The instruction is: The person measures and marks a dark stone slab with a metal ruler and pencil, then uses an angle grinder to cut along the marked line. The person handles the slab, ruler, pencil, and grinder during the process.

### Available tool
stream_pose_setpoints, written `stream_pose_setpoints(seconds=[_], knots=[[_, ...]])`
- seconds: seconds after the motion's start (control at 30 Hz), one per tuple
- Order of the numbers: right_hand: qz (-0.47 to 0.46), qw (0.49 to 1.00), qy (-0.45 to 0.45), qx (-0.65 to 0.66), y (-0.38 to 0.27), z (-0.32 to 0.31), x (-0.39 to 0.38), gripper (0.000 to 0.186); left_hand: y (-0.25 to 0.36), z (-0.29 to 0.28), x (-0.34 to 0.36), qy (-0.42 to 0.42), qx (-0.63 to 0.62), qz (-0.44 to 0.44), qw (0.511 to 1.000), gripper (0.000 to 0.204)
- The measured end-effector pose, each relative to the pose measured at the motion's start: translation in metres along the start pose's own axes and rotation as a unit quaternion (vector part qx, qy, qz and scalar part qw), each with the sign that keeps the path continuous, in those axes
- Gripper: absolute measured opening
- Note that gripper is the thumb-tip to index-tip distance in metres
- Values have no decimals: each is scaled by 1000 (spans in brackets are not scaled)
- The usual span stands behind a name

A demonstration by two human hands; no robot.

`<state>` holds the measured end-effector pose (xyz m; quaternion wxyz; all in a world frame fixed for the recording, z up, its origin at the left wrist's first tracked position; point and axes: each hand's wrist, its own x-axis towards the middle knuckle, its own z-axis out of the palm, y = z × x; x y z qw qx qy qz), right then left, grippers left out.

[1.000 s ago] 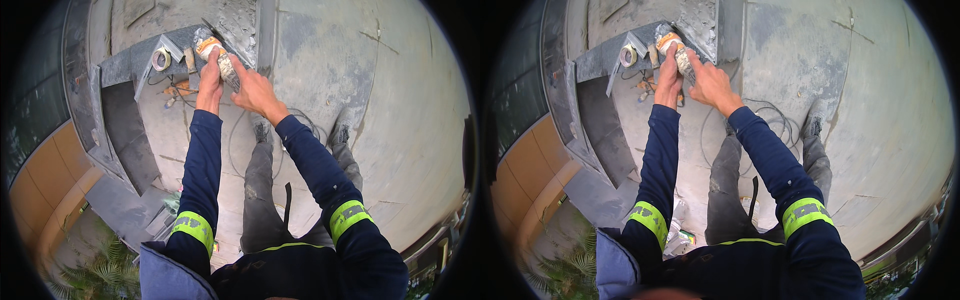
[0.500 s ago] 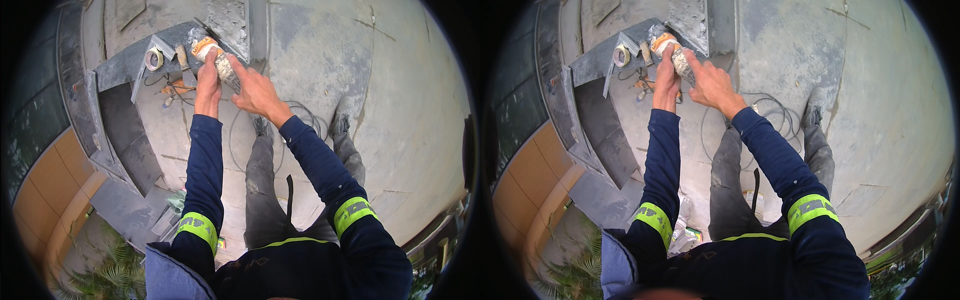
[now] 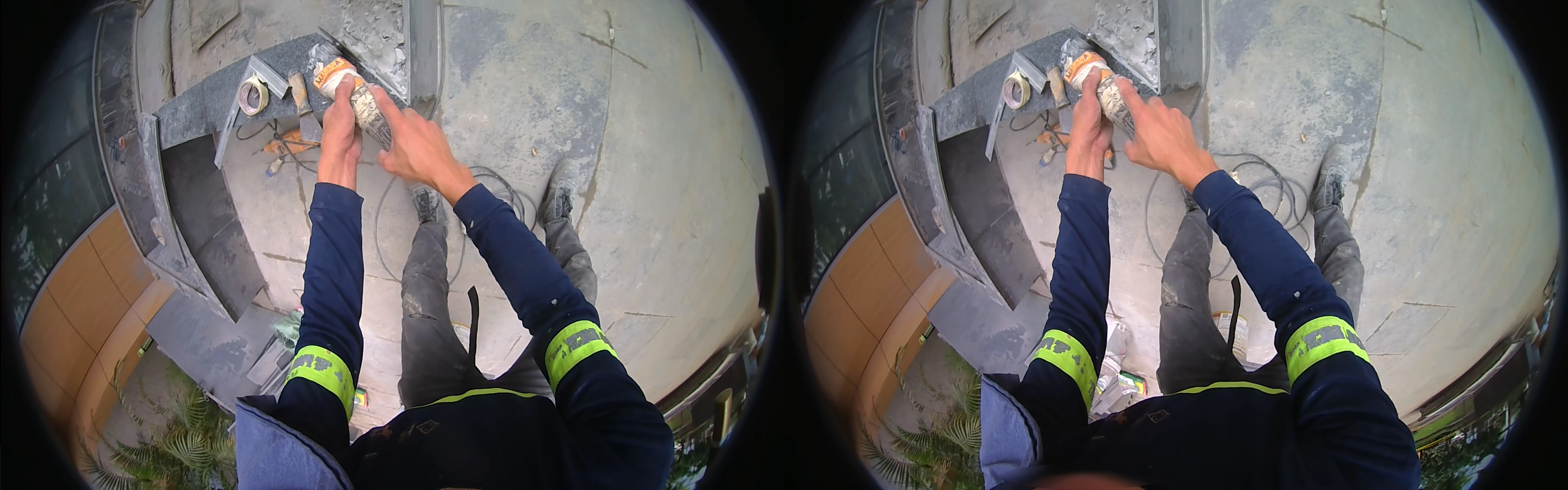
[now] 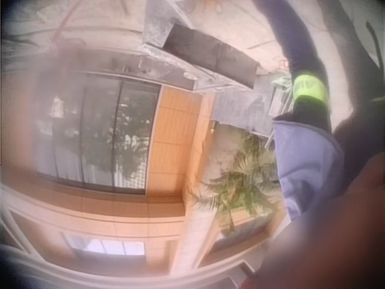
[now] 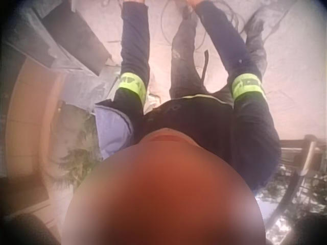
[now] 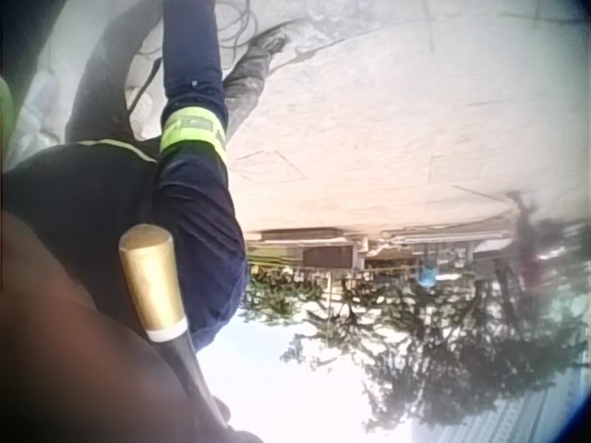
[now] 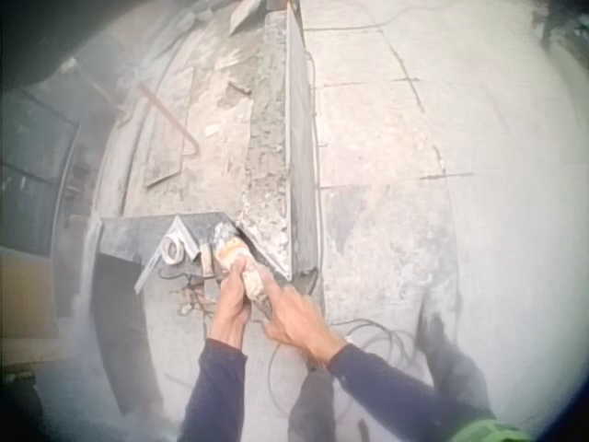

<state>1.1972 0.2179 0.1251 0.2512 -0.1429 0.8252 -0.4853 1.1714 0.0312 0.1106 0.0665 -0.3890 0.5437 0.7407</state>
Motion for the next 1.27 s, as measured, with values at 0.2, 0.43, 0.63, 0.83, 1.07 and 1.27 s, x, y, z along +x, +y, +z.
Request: stream_pose_setpoints(seconds=[0.2, 0.43, 0.63, 0.83, 1.07, 1.27], knots=[[0, 1000, 4, 0, 0, 3, 10, 113, 1, -4, 10, 3, -1, 8, 1000, 56], [10, 1000, -18, 7, 0, -6, -11, 114, -5, 4, -13, -8, 2, 19, 1000, 56], [28, 999, -18, 1, -2, -8, -20, 115, -6, 10, -25, -1, 9, 12, 1000, 55], [28, 999, -21, -5, -3, -11, -24, 116, -9, 8, -24, -19, 9, 15, 1000, 55], [29, 999, -21, 2, -4, -10, -21, 116, -12, 6, -22, -1, 6, 20, 1000, 58], [26, 999, -30, -3, -7, -9, -7, 118, -9, 1, -8, 14, -8, 9, 1000, 65]])
